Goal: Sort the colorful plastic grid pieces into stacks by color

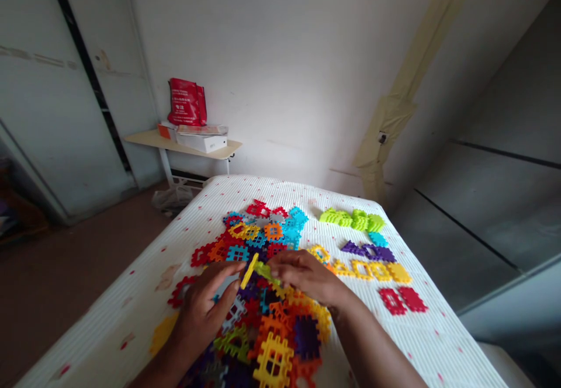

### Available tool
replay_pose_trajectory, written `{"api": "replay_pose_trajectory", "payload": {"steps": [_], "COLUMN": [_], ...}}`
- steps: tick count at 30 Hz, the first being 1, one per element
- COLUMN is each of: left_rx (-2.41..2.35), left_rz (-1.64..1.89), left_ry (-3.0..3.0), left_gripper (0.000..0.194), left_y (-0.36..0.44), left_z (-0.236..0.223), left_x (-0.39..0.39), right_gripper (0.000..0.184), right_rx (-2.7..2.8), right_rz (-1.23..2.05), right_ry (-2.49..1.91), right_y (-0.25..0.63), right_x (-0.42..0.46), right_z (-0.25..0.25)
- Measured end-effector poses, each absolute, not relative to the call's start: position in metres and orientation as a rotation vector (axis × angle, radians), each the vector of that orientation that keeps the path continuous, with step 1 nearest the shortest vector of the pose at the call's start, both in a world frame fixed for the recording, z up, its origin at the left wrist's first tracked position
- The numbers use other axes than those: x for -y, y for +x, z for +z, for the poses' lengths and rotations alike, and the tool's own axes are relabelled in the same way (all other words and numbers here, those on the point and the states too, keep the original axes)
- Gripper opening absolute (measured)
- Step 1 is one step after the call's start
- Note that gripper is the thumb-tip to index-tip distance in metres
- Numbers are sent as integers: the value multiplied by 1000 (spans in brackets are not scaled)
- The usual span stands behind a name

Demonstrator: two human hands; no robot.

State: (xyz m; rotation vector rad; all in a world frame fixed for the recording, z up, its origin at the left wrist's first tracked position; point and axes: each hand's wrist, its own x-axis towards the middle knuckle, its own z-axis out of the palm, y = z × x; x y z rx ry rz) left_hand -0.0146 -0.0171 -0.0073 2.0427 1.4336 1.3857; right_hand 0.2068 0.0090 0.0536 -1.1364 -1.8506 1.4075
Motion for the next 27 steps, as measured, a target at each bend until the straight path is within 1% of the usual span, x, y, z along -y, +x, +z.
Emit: {"api": "replay_pose_trajectory", "payload": {"steps": [3, 7, 10, 15, 19, 23, 25, 27], "left_rx": [-1422, -1461, -1464, -1448, -1439, -1366, -1289, -1251], "left_rz": [1401, 1366, 1354, 1397, 1372, 1293, 1254, 1228], "left_ry": [2104, 2121, 2144, 2125, 1998, 1693, 1541, 1438], "left_gripper": [29, 34, 34, 31, 32, 40, 44, 44], "left_y": [-12, -11, -11, -12, -11, -8, -7, -7], "left_z": [-5, -6, -7, -8, -7, -5, -3, -2], "left_x": [19, 20, 18, 16, 17, 21, 22, 22], "right_gripper": [29, 34, 33, 36, 42, 44, 44, 44], "right_rx": [1488, 1268, 1196, 1250, 1251, 1295, 1352, 1463], "right_rz": [1712, 1869, 1840, 1722, 1864, 1956, 1907, 1747], "right_ry": [-1051, -1035, -1110, -1127, -1041, -1008, -1021, -1064], "right_y": [205, 196, 195, 197, 190, 179, 176, 175], "right_x": [-17, -24, -27, -27, -20, -14, -13, -12], "right_z": [40, 27, 24, 29, 34, 28, 24, 22]}}
